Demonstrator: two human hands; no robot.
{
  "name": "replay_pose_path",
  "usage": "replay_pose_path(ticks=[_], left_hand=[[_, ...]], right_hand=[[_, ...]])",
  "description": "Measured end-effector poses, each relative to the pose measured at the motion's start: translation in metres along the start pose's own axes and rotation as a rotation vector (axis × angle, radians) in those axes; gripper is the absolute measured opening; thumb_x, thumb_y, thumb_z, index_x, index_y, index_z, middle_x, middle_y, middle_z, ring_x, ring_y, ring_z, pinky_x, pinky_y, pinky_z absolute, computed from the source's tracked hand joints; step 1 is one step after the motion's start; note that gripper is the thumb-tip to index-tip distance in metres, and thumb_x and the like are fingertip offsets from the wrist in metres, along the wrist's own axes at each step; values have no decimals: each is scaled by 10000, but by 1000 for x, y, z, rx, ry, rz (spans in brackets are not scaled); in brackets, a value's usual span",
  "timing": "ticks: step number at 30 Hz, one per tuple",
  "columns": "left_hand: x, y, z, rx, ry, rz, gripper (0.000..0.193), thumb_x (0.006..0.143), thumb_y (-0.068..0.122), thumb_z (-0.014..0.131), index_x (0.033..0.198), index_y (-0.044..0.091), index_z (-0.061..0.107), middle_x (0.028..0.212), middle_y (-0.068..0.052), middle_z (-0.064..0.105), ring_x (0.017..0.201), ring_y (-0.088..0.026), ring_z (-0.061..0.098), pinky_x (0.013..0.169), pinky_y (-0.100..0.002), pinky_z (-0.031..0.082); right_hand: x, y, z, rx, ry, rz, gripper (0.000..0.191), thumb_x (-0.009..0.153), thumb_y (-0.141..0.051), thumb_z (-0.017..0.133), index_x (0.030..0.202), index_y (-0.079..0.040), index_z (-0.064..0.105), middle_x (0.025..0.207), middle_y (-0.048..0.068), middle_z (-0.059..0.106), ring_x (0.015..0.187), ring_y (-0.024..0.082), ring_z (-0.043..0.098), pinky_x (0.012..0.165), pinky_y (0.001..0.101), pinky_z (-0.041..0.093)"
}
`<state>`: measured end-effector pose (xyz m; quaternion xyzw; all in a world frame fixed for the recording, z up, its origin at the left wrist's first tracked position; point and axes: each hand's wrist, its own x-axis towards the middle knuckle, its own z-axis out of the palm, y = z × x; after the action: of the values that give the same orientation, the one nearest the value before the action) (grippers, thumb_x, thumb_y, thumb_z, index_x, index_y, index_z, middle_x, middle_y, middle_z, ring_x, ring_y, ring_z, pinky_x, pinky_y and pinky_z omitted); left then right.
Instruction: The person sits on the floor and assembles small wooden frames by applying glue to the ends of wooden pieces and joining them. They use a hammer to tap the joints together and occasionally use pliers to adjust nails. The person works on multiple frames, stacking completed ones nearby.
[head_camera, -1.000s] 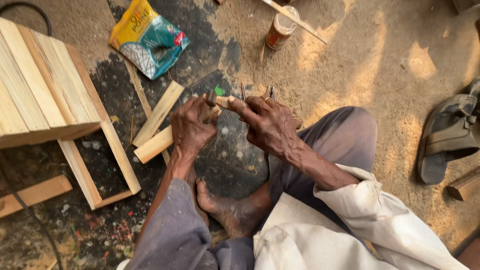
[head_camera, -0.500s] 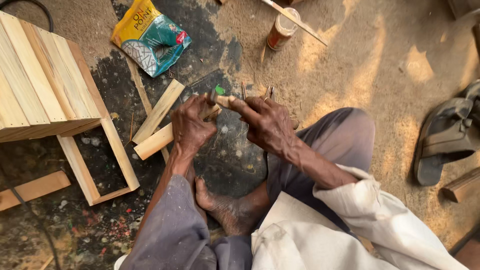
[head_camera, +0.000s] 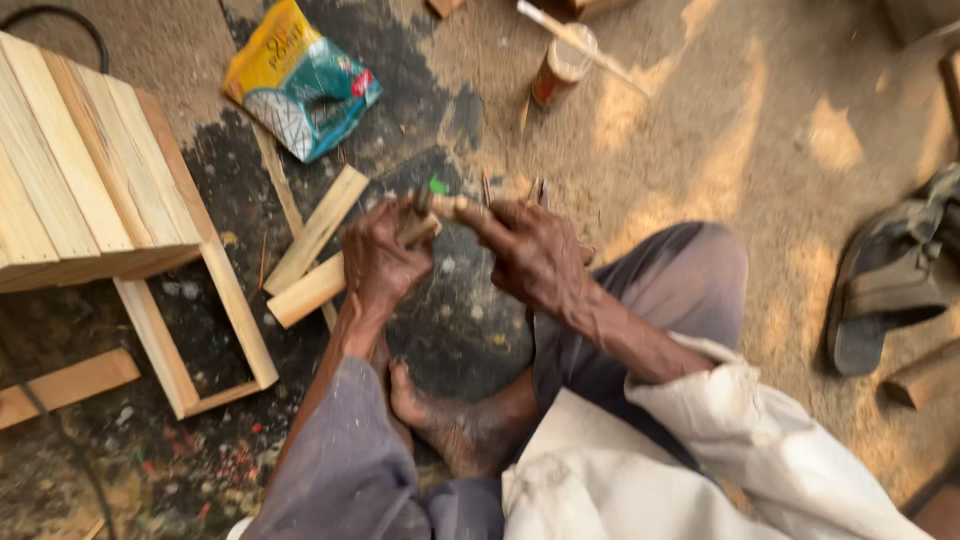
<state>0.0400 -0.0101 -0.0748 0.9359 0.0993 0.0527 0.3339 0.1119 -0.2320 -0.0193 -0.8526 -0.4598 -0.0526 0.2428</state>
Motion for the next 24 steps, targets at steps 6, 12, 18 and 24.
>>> replay_pose_path(ticks=[6,12,18,24], left_hand=[[-1,2,-3,5,141,128,357,766,161,838,1071,8,733,892,-175,727,733,-340,711,631,-463,565],[1,3,-2,12,119,131,376,787,185,852,1089,-1,727,850,-177,715,689,-313,715,621,-451,575],[0,3,-4,22,86,112,373,763,143,823,1087,-17,733,868,-154,729,688,-290,722,606,-429,576],[-2,2,-4,-1,111,153,339,787,151,822,1079,0,743,919,-145,733,721,-285,717,621,-429,572]], right_hand=[[-5,2,3,-22,95,-32,601,865,-65,692,1442,-197,588,1049,76,690,816,198,605,624,358,510],[-2,1,-2,-15,178,-68,507,951,-81,717,1430,-175,582,1009,90,670,784,206,605,584,345,482],[1,-6,-5,-3,120,-22,512,900,-56,712,1397,-131,611,990,96,669,730,196,574,547,327,468],[0,-8,-1,-5,23,39,475,888,-50,717,1344,-161,647,939,76,653,699,185,537,540,351,444]])
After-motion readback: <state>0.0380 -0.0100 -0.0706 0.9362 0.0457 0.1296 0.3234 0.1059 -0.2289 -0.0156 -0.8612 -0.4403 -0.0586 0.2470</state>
